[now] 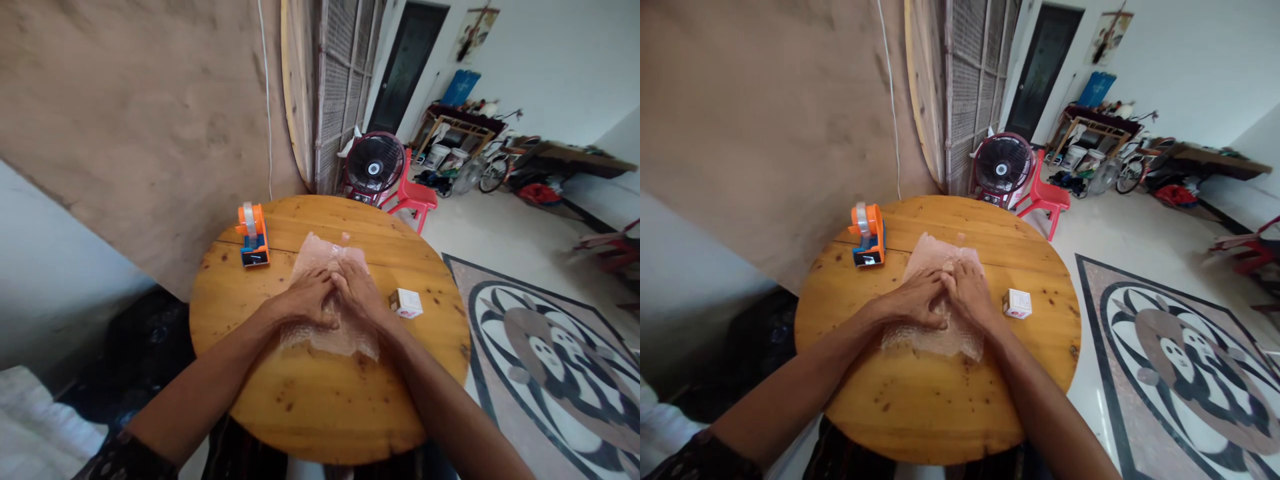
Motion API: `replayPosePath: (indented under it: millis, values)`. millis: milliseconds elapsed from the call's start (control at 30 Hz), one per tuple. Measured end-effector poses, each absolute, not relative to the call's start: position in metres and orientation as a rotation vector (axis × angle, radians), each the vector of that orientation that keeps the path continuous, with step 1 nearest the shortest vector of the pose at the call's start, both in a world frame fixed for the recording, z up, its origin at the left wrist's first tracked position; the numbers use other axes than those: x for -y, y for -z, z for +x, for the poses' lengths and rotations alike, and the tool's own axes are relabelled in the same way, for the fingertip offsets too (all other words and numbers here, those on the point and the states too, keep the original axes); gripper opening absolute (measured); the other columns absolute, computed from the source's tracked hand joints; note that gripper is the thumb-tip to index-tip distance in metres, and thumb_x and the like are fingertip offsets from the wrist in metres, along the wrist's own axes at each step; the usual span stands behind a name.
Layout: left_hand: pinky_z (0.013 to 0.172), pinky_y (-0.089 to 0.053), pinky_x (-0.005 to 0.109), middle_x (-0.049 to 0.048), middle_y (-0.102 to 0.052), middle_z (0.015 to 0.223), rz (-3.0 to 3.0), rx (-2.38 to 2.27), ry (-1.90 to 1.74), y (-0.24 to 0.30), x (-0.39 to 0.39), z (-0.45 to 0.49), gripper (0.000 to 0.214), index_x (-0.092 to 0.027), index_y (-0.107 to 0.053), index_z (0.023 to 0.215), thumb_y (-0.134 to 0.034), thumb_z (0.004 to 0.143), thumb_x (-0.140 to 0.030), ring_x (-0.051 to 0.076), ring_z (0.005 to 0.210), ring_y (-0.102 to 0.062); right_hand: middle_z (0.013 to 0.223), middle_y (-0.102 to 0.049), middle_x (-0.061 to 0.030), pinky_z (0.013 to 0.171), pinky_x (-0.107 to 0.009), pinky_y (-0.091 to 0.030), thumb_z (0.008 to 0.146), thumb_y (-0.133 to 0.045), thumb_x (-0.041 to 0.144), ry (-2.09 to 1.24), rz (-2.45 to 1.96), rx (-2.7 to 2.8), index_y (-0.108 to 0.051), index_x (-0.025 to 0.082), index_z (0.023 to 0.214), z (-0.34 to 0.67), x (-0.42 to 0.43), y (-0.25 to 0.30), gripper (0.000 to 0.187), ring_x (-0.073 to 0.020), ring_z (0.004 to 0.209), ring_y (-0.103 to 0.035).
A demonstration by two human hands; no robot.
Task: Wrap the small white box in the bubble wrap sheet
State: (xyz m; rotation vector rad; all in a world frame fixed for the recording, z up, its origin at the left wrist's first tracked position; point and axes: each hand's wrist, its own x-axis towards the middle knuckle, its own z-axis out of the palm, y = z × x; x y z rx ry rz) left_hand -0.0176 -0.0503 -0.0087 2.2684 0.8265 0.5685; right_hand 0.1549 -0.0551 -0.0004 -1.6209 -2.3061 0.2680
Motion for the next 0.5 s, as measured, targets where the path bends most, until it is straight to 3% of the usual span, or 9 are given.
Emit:
replayPosePath:
  millis: [167,367,500]
  values:
    - [0.109,-0.021,0.054,0.0151,-0.039,0.144,2.533,-0.963,-0.322,0.003,0.047,-0.023,0.087,-0.02,-0.042,0.135,-0.073,0.062,-0.056,0.04,0.132,-0.03,0.145,-0.041,-0.0148,0.104,-0.049,-0.031,0.097,-0.03,0.046,-0.185,-1.735,2.285,-0.042,0.015,0.137,0.177,0.05,0.011,0.052,-0.0309,0.131,-0.038]
    - [0.102,-0.036,0.041,0.0115,-0.053,0.127,2.61,-1.177,-0.464,0.003,0.045,-0.021,0.038,-0.018,-0.055,0.114,-0.056,0.083,-0.039,0.029,0.12,-0.044,0.147,-0.038,-0.0151,0.109,-0.042,-0.028,0.095,-0.035,0.044,-0.164,-1.718,2.383,-0.043,0.012,0.137,0.185,0.046,0.011,0.053,-0.0276,0.134,-0.036]
    - [0.103,-0.033,0.045,0.0104,-0.054,0.126,2.656,-1.268,-0.516,0.006,0.043,-0.021,0.035,-0.019,-0.057,0.108,-0.059,0.081,-0.041,0.03,0.119,-0.044,0.148,-0.037,-0.0156,0.109,-0.043,-0.028,0.092,-0.04,0.046,-0.146,-1.69,2.414,-0.043,0.011,0.137,0.188,0.043,0.014,0.057,-0.0289,0.135,-0.035]
